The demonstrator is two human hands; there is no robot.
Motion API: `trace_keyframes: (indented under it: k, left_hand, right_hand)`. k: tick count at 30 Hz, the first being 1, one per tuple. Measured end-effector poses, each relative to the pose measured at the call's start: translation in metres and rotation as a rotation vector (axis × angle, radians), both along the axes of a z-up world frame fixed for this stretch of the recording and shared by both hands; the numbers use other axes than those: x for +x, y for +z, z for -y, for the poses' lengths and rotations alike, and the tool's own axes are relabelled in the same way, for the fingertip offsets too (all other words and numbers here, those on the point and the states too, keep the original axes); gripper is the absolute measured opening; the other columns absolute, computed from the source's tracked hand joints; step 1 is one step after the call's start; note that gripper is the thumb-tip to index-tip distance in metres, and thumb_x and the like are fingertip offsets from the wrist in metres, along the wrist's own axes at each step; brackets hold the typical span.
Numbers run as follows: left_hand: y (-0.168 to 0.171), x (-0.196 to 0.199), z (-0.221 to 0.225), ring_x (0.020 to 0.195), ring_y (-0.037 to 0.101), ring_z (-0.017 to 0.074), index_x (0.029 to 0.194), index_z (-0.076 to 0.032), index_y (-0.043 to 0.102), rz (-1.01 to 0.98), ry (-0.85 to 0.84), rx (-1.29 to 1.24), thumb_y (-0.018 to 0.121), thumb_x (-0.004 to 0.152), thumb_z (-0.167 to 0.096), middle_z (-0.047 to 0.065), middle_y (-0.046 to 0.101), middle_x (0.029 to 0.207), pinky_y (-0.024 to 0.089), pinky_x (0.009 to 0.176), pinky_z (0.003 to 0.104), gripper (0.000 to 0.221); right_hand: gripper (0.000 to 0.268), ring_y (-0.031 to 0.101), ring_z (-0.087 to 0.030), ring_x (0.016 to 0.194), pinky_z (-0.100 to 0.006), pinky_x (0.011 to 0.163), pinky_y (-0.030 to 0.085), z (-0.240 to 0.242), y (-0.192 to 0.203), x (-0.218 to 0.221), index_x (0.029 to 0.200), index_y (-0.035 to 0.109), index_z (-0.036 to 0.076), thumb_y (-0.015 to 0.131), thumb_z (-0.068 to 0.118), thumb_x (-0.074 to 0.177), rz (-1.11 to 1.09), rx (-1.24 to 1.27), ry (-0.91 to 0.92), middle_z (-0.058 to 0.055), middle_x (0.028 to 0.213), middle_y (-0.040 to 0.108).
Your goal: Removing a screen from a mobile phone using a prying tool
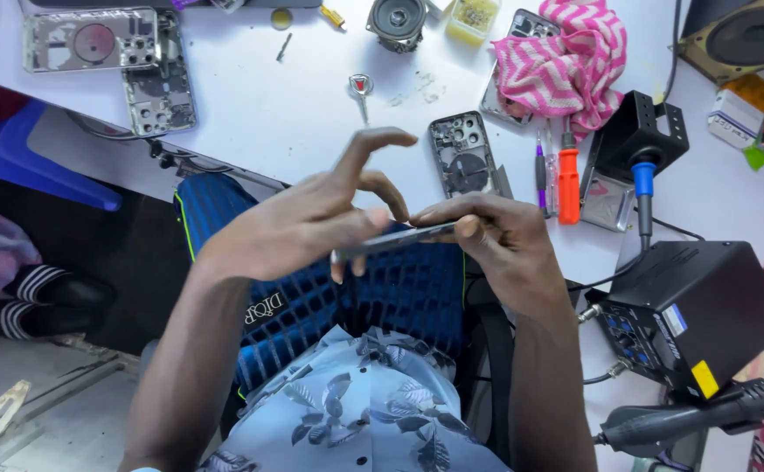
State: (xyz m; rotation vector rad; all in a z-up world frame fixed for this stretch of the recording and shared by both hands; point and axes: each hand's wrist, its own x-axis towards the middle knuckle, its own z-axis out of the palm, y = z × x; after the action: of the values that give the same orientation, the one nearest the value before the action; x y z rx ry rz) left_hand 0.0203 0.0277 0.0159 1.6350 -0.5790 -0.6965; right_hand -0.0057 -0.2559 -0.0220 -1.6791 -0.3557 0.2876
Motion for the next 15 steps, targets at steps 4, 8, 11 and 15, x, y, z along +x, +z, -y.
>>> trace_keyframes:
  k: [4, 8, 11, 15]
  left_hand:
    - [-0.022, -0.015, 0.01, 0.102, 0.086, 0.0322, 0.17, -0.02, 0.036, -0.108, 0.141, -0.292, 0.05, 0.096, -0.095, 0.021, 0.067, 0.146, 0.08, 0.083, 0.041, 0.106]
    - [-0.059, -0.05, 0.076, 0.141, 0.061, 0.0234, 0.181, -0.015, 0.027, 0.104, 0.557, -0.448, 0.073, 0.104, -0.07, 0.007, 0.041, 0.162, 0.055, 0.121, 0.042, 0.105]
    - [-0.058, -0.071, 0.111, 0.151, 0.063, 0.0257, 0.18, -0.016, 0.019, 0.033, 0.889, -0.391, 0.087, 0.094, -0.049, 0.01, 0.037, 0.177, 0.059, 0.121, 0.04, 0.115]
    - [-0.067, -0.067, 0.112, 0.103, 0.064, 0.0186, 0.173, -0.016, 0.032, 0.035, 1.056, -0.441, 0.077, 0.108, -0.009, 0.009, 0.053, 0.121, 0.064, 0.101, 0.037, 0.08]
  right_hand:
    - [0.039, 0.085, -0.053, 0.106, -0.071, 0.097, 0.074, -0.002, -0.05, -0.022, 0.121, 0.076, -0.001, 0.07, 0.037, 0.117, -0.211, 0.631, -0.295, -0.017, 0.115, 0.082]
    - [0.055, 0.081, -0.041, 0.123, -0.066, 0.107, 0.069, -0.035, -0.05, -0.039, 0.143, 0.071, 0.0, 0.062, 0.047, 0.116, -0.436, 0.872, -0.495, -0.026, 0.141, 0.08]
    - [0.058, 0.078, -0.028, 0.106, -0.048, 0.1, 0.067, -0.053, -0.071, -0.061, 0.141, 0.071, -0.007, 0.058, 0.044, 0.118, -0.458, 0.801, -0.613, -0.019, 0.119, 0.08]
    - [0.07, 0.064, -0.038, 0.156, -0.047, 0.126, 0.06, -0.042, -0.038, -0.064, 0.153, 0.065, -0.012, 0.058, 0.05, 0.12, -0.165, 0.365, -0.111, -0.027, 0.166, 0.064]
